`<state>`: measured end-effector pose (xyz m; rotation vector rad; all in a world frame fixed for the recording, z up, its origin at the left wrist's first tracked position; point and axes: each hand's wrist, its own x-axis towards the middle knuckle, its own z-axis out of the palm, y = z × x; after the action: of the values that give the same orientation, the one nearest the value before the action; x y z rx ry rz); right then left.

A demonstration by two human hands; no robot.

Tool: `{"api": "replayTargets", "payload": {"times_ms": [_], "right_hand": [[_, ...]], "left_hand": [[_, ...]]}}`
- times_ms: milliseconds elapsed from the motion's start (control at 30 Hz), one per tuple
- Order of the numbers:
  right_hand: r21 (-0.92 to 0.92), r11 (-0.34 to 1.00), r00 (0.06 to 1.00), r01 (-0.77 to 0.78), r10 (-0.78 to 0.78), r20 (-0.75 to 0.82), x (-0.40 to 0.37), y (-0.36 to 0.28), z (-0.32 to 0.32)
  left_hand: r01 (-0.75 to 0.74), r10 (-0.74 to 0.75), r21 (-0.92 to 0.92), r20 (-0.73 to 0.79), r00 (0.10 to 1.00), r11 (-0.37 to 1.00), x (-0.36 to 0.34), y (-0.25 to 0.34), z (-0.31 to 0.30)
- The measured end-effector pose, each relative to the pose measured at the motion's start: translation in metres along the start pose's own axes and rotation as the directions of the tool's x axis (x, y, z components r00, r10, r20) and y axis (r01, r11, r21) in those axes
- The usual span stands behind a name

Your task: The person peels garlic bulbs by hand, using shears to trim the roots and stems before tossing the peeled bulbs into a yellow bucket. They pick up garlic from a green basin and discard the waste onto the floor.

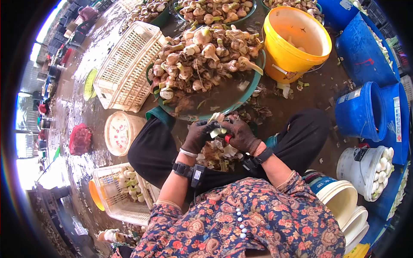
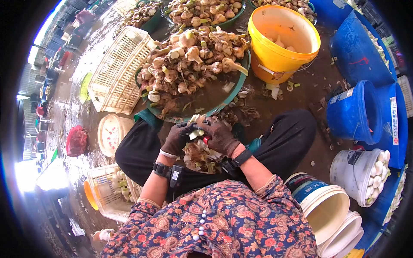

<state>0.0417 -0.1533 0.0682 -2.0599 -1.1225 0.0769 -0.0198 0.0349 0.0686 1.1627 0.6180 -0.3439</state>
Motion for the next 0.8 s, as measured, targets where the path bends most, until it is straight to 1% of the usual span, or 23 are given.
{"api": "replayTargets", "payload": {"times_ms": [33,67,100,133,167,233,267,300,367,400,433,467,500,533,567,600,633,667,700,733,767,800], "right_hand": [[-0.002,1.000,1.000,0.002,-0.002,-0.006,0.001,0.004,0.004],[0.270,0.954,0.990,-0.131,0.142,-0.021,0.000,0.011,0.011],[0.523,0.816,0.959,-0.246,0.285,0.006,-0.003,0.019,0.022],[0.654,0.711,0.917,-0.259,0.393,-0.063,-0.004,0.027,0.034],[0.653,0.709,0.915,-0.266,0.399,-0.060,-0.007,0.026,0.029],[0.812,0.517,0.877,-0.272,0.480,-0.012,-0.008,0.028,0.014],[0.924,-0.223,0.663,-0.310,0.646,0.378,0.000,0.022,0.009],[0.925,-0.223,0.661,-0.307,0.650,0.376,-0.001,0.024,0.011],[0.847,-0.474,0.602,-0.241,0.611,0.514,-0.006,0.039,0.020],[0.835,-0.512,0.629,-0.201,0.586,0.511,-0.017,0.064,0.037],[0.782,-0.610,0.631,-0.132,0.556,0.541,-0.034,0.096,0.053],[0.899,-0.430,0.640,-0.084,0.669,0.379,-0.027,0.074,0.036],[0.973,-0.226,0.644,-0.041,0.739,0.198,-0.014,0.051,0.014],[0.862,-0.501,0.514,-0.076,0.721,0.464,-0.015,0.062,0.007],[0.860,-0.505,0.512,-0.080,0.719,0.470,-0.025,0.072,0.009],[0.850,-0.513,0.631,-0.119,0.622,0.464,-0.031,0.085,0.012],[0.842,-0.515,0.735,-0.159,0.508,0.449,-0.034,0.097,0.018],[0.867,-0.476,0.630,-0.149,0.630,0.454,-0.030,0.096,0.027],[0.864,-0.479,0.628,-0.154,0.628,0.460,-0.026,0.082,0.022],[0.913,-0.286,0.616,-0.292,0.673,0.408,-0.024,0.067,0.015],[0.905,-0.076,0.619,-0.418,0.706,0.345,-0.017,0.055,0.006],[0.837,-0.296,0.491,-0.461,0.700,0.518,-0.010,0.054,0.001]], "left_hand": [[-0.004,0.004,0.004,0.002,1.000,1.000,0.001,-0.001,0.004],[-0.071,0.071,0.009,-0.065,0.995,0.997,-0.003,-0.001,0.012],[-0.132,0.133,0.018,-0.131,0.982,0.991,-0.005,-0.002,0.015],[-0.212,0.212,0.013,-0.143,0.967,0.977,-0.001,-0.009,0.012],[-0.206,0.205,0.010,-0.140,0.969,0.979,-0.006,-0.007,0.015],[-0.322,0.324,0.050,-0.049,0.945,0.945,-0.015,0.002,0.021],[-0.319,0.320,0.116,0.004,0.947,0.941,-0.022,0.008,0.026],[-0.317,0.318,0.116,0.009,0.948,0.941,-0.027,0.012,0.028],[-0.354,0.345,0.159,0.081,0.935,0.922,-0.034,0.017,0.029],[-0.331,0.325,0.109,0.065,0.943,0.937,-0.038,0.017,0.025],[-0.231,0.232,0.044,-0.022,0.973,0.972,-0.057,0.034,0.031],[-0.320,0.320,-0.005,-0.003,0.947,0.947,-0.056,0.033,0.023],[-0.412,0.413,-0.058,0.007,0.910,0.909,-0.054,0.035,0.014],[-0.400,0.401,-0.053,0.016,0.916,0.915,-0.062,0.043,0.005],[-0.404,0.397,-0.079,-0.095,0.913,0.911,-0.072,0.050,0.010],[-0.365,0.368,-0.062,0.057,0.928,0.929,-0.068,0.051,-0.006],[-0.327,0.328,-0.038,0.207,0.922,0.944,-0.063,0.053,-0.022],[-0.296,0.214,0.277,0.290,0.933,0.914,-0.078,0.073,-0.009],[-0.187,-0.108,0.568,0.445,0.889,0.801,-0.060,0.079,-0.013],[-0.298,-0.088,0.689,0.466,0.881,0.661,-0.047,0.070,-0.014],[-0.395,-0.072,0.778,0.487,0.870,0.488,-0.030,0.059,-0.017],[-0.385,-0.008,0.919,0.387,0.922,0.087,-0.008,0.048,-0.027]]}}
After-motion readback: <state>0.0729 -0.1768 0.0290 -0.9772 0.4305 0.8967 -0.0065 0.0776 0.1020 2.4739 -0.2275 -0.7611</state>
